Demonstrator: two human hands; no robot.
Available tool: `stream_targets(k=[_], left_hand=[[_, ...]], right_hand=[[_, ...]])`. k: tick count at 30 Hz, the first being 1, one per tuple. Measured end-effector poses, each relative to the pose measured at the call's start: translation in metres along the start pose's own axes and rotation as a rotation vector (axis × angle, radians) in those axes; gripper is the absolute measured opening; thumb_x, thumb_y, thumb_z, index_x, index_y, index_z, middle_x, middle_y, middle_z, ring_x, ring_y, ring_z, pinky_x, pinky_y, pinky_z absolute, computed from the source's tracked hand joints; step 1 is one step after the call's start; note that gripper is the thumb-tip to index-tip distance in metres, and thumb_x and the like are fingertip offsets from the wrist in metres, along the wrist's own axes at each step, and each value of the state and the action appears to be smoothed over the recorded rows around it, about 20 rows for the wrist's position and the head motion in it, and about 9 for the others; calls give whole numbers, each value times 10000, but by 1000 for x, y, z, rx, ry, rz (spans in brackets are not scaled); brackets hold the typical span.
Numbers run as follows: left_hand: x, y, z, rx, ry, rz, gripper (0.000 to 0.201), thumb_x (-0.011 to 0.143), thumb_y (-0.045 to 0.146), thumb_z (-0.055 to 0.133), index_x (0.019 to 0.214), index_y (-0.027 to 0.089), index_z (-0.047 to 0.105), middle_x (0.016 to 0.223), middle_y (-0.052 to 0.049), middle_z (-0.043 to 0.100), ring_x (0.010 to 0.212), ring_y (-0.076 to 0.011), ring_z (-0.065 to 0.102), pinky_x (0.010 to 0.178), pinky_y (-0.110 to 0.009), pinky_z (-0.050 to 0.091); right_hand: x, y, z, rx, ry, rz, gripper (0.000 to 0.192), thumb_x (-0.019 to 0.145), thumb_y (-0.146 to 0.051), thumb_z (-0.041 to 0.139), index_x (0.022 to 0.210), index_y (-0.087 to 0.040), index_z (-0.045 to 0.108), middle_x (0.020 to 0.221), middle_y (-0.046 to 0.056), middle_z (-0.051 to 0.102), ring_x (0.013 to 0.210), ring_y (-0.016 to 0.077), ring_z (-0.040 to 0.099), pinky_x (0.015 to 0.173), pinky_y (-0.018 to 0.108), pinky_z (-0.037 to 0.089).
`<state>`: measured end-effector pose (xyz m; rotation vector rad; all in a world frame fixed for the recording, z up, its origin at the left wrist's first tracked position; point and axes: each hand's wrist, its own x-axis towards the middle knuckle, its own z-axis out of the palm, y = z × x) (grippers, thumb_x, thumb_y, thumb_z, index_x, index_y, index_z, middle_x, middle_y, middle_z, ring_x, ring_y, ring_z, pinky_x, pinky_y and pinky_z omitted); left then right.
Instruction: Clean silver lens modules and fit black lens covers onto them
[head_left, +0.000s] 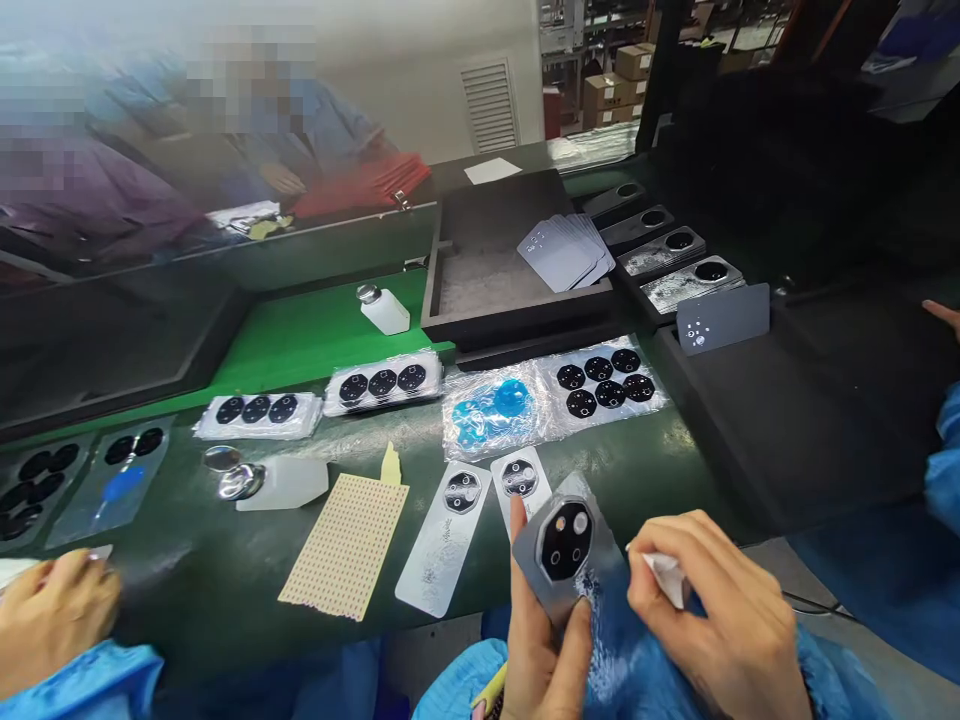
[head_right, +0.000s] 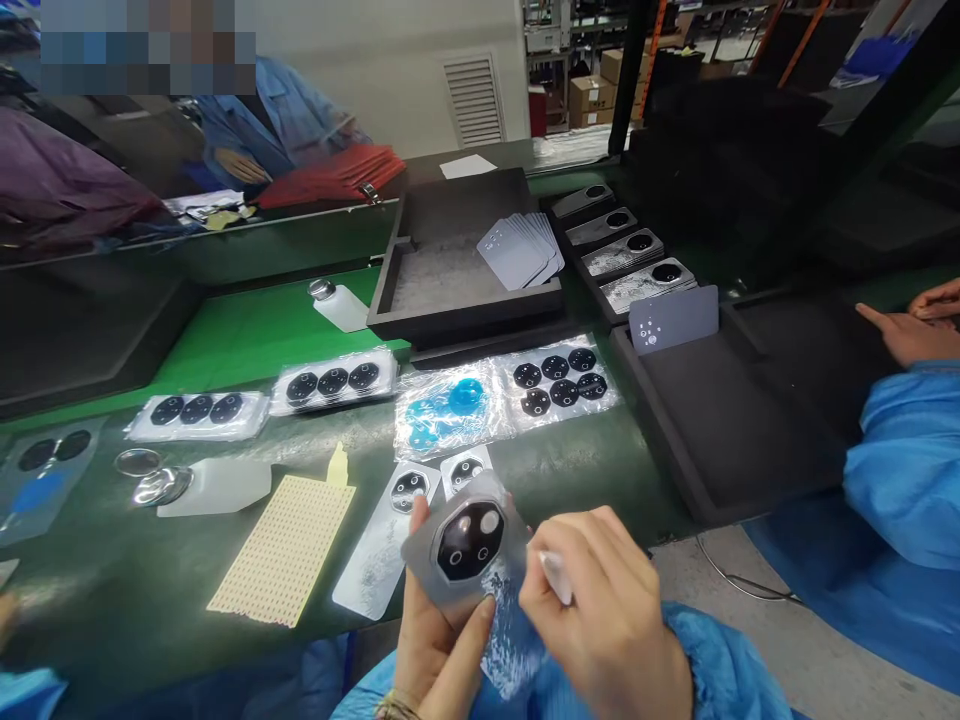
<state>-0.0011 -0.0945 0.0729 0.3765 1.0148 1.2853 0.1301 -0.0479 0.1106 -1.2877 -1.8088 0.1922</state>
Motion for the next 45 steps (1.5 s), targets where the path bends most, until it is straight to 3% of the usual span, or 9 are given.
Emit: stream_targets(k=[3,5,10,15,21,28,34,39,45], left_hand=[[4,5,14,-114,-35,-15,1029,722,184,785,1502,360,137,1262,-44,662,1190,-281,589,1004,-342,471],[7,10,16,-184,-79,-87,1053,688,171,802,1499,360,158,1206,-60,691,1135,-313,625,992,-415,486],[11,16,2,-179,-154,-246,1011,656,176,795,1485,346,242,1270,-94,652,1126,-351,624,1003,-487,463],[12,15,-5,-170,-150,-267,1061,643,154,790,1482,394,187,1279,-47,651,1162,-337,601,1029,-476,438],[12,18,0,-206,-147,-276,1049,645,149,791,1468,414,196,1263,-39,663,1124,-327,627,1023,-456,444],[12,20,1,-213,-188,-305,1057,678,148,778,1481,408,141,1226,-52,682,1096,-352,641,987,-517,461],[13,19,4,-259,-173,-273,1082,651,113,799,1487,396,174,1213,-48,684,1067,-328,661,953,-480,500],[16,17,5,-210,-173,-270,999,661,184,805,1481,348,259,1189,-92,692,1046,-357,665,954,-505,492],[28,14,1,-222,-224,-266,955,664,275,808,1456,401,289,1102,-32,736,1096,-338,641,967,-482,467]], right_hand=[[3,17,-2,-59,-25,53,175,895,-138,478,750,-232,499,631,-35,578,535,115,535,545,245,445],[4,31,1,-122,-38,79,193,897,-170,456,722,-234,505,622,-35,592,528,119,545,535,244,437],[5,64,17,-235,-142,155,203,840,-173,430,678,-230,538,634,-18,637,521,132,568,515,244,418],[4,86,34,-323,-226,146,197,812,-181,435,659,-227,550,627,-8,646,494,143,538,512,255,390],[8,92,47,-369,-263,102,213,807,-144,417,652,-221,541,629,-4,646,470,142,493,488,272,330],[9,95,56,-365,-341,63,215,822,-92,447,682,-215,554,644,-3,646,629,165,583,587,289,338],[8,98,58,-390,-363,60,187,816,-86,520,687,-207,582,680,-5,676,674,171,589,606,306,331],[9,97,58,-395,-372,63,83,812,-147,613,756,-204,635,773,11,720,796,217,615,659,331,386],[22,113,53,-412,-311,71,65,838,-220,620,860,-184,669,898,70,721,866,255,624,669,367,480]])
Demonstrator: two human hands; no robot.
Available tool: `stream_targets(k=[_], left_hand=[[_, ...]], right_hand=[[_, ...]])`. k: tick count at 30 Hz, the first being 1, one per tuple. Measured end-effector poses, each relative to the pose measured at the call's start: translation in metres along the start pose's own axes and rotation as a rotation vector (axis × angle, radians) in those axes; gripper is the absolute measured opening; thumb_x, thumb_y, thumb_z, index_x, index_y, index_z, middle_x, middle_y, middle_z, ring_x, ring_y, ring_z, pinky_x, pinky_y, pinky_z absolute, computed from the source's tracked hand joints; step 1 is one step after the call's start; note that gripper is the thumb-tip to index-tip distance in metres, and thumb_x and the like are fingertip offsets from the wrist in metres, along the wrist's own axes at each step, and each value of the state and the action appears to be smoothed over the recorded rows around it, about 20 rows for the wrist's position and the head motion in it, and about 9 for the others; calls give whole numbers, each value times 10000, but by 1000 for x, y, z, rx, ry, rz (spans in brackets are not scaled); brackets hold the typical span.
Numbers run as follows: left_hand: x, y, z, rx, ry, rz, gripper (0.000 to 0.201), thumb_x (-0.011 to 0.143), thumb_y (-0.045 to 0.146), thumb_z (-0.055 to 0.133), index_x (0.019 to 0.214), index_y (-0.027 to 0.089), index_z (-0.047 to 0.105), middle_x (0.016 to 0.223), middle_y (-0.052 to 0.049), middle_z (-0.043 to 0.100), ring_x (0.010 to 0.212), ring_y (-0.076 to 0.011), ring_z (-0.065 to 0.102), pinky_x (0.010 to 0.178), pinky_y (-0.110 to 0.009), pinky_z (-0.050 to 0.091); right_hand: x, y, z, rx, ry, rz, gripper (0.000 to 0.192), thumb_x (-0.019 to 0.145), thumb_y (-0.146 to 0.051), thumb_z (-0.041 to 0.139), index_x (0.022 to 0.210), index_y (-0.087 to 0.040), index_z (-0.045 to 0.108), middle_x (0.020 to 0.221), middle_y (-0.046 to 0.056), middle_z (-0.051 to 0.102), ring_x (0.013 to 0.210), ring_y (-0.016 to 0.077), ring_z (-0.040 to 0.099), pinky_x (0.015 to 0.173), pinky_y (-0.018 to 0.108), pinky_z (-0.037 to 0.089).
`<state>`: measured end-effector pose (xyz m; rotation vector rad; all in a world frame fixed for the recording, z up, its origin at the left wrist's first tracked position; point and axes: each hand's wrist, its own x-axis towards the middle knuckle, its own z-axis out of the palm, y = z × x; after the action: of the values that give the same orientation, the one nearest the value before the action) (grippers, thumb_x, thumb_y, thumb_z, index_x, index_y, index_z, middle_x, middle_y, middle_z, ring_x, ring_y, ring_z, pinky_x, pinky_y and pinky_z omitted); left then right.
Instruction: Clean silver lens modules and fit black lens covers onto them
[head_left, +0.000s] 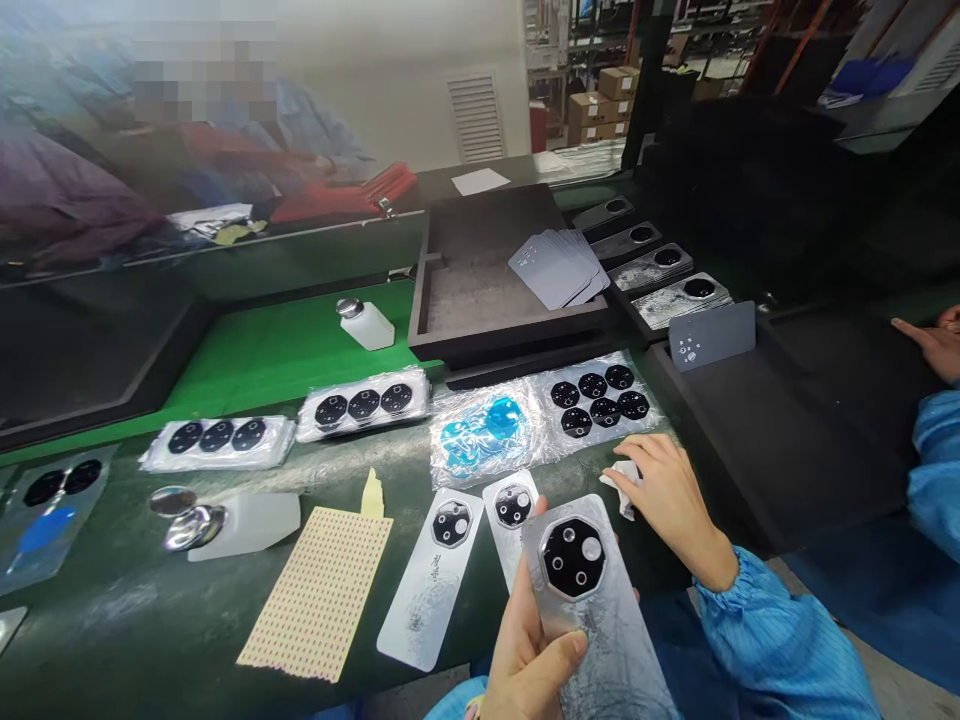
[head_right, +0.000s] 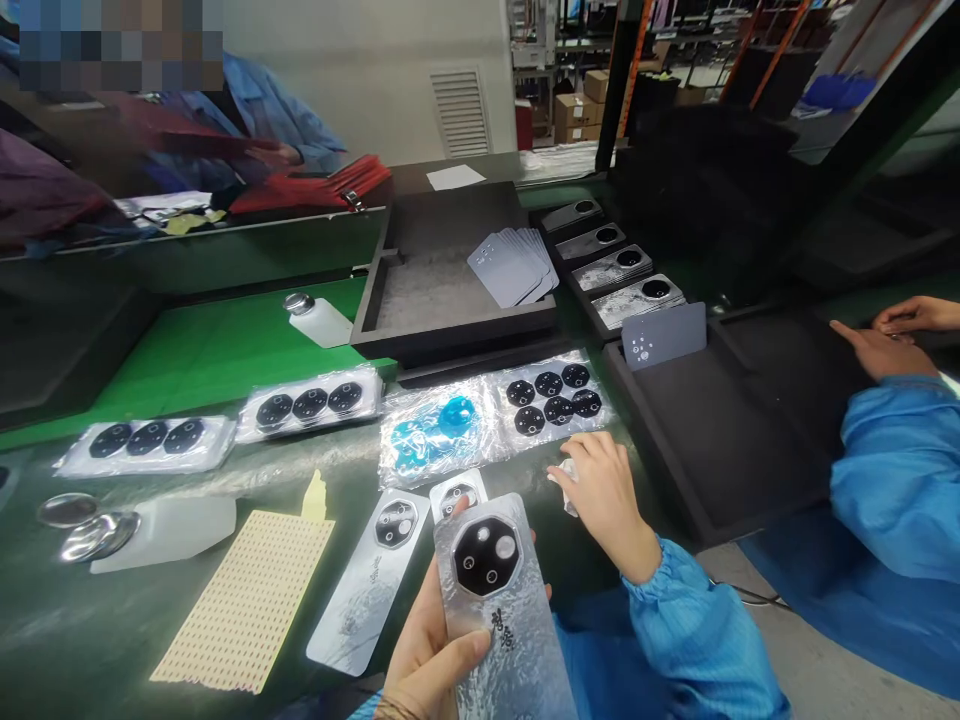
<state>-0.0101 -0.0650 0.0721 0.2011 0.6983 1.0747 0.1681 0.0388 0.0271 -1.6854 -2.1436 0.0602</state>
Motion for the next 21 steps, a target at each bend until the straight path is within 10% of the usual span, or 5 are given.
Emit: stream_targets(k=[10,21], left_hand=[[14,12,-26,56,145,10,1035,668,177,792,1423,527,176,1235,16,679,1198,-348,565,1021,-489,440],[22,15,-19,188,274,100,1076,644,234,784,1448,504,122,1236,46,678,1277,-345,485,1041,-490,414]], right_hand=[[49,27,-4,-78,-166,280,417,796,-99,593,1206,-162,550,1096,121,689,1077,289,596,748,368,550],[63,22,-10,-102,-190,322,328,743,-53,645,1049,-150,579,974,141,699,1038,302,613,778,377,553]])
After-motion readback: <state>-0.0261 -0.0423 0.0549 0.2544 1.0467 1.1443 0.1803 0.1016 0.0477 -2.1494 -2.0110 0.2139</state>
